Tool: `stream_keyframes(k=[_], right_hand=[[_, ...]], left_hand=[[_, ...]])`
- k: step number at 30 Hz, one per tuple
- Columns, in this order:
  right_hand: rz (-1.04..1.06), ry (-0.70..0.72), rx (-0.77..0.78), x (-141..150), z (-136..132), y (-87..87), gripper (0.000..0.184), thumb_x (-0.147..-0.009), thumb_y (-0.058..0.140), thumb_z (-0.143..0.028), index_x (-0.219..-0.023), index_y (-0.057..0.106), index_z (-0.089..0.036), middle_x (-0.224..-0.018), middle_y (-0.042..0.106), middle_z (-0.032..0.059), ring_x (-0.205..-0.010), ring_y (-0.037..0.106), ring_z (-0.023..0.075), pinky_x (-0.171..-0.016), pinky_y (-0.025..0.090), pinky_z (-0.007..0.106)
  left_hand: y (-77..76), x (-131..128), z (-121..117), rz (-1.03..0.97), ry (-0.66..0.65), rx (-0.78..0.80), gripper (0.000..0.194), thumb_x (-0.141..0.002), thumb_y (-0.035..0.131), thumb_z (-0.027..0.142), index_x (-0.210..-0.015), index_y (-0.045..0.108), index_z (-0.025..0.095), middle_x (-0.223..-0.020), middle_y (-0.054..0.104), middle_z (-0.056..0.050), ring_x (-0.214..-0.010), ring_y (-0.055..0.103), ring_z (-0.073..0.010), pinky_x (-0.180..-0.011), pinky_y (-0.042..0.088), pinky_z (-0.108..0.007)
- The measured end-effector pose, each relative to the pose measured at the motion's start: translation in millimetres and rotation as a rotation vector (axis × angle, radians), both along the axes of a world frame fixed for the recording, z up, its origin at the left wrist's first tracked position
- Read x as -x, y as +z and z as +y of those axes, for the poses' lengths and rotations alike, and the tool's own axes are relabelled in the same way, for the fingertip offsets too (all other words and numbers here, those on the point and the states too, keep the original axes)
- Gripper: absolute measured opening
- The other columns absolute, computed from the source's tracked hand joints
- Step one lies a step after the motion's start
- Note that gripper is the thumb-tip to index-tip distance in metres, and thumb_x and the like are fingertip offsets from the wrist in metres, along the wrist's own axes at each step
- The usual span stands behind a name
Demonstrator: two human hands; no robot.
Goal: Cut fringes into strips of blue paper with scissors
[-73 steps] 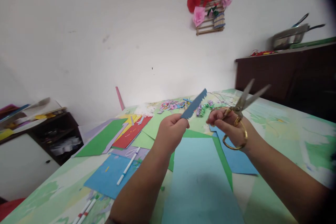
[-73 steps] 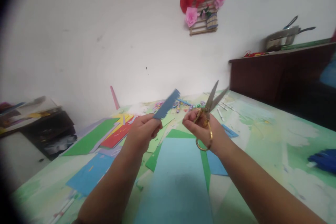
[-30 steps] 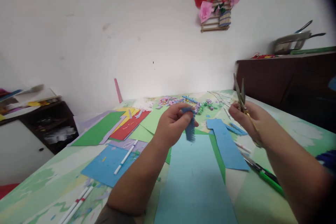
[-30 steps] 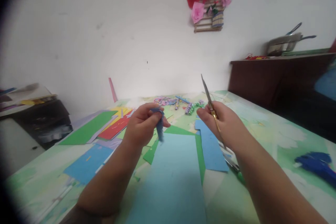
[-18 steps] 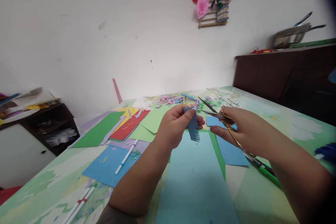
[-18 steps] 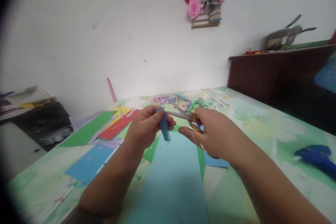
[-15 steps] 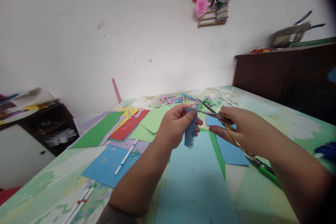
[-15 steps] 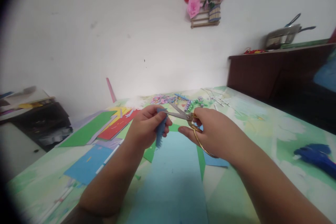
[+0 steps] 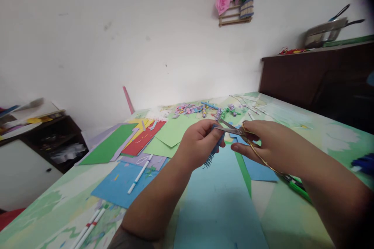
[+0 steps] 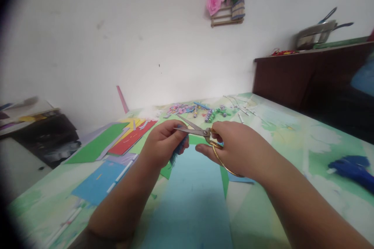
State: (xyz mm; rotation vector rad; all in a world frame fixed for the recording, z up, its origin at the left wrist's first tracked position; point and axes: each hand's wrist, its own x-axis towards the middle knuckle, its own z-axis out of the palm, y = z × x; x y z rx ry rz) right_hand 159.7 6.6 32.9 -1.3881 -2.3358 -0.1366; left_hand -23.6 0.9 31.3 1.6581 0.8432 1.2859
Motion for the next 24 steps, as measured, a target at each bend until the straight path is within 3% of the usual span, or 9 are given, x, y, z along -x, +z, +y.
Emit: stream_keyframes(k=[8,24], right_hand=[[0.028,0.033,-0.026,3.2,-4.4,-1.4,0.043,-0.075,0.04,-0.064,-0.065,0.045,-0.023,-0.062,0.053,0.0033,-0.052,0.043,0.0161,-0.048,0.028,0.029],[0.047,0.014,0.014,4.4,-8.5,-1.4,0.044,-0.073,0.04,-0.066,-0.065,0.045,-0.023,-0.061,0.051,0.0027,-0.049,0.042,0.0161,-0.046,0.026,0.029]], left_hand=[[-1.6,-1.6,-3.9,0.066,0.069,-0.103,0.017,-0.081,0.049,0.025,-0.066,0.054,0.017,-0.052,0.054,0.005,-0.042,0.046,-0.0044,-0.042,0.037,-0.016],[-0.5,-3.1,-9.8,0.095,0.053,-0.154,0.017,-0.081,0.049,0.02,-0.067,0.057,0.017,-0.053,0.055,0.004,-0.042,0.047,-0.0039,-0.041,0.037,-0.014]])
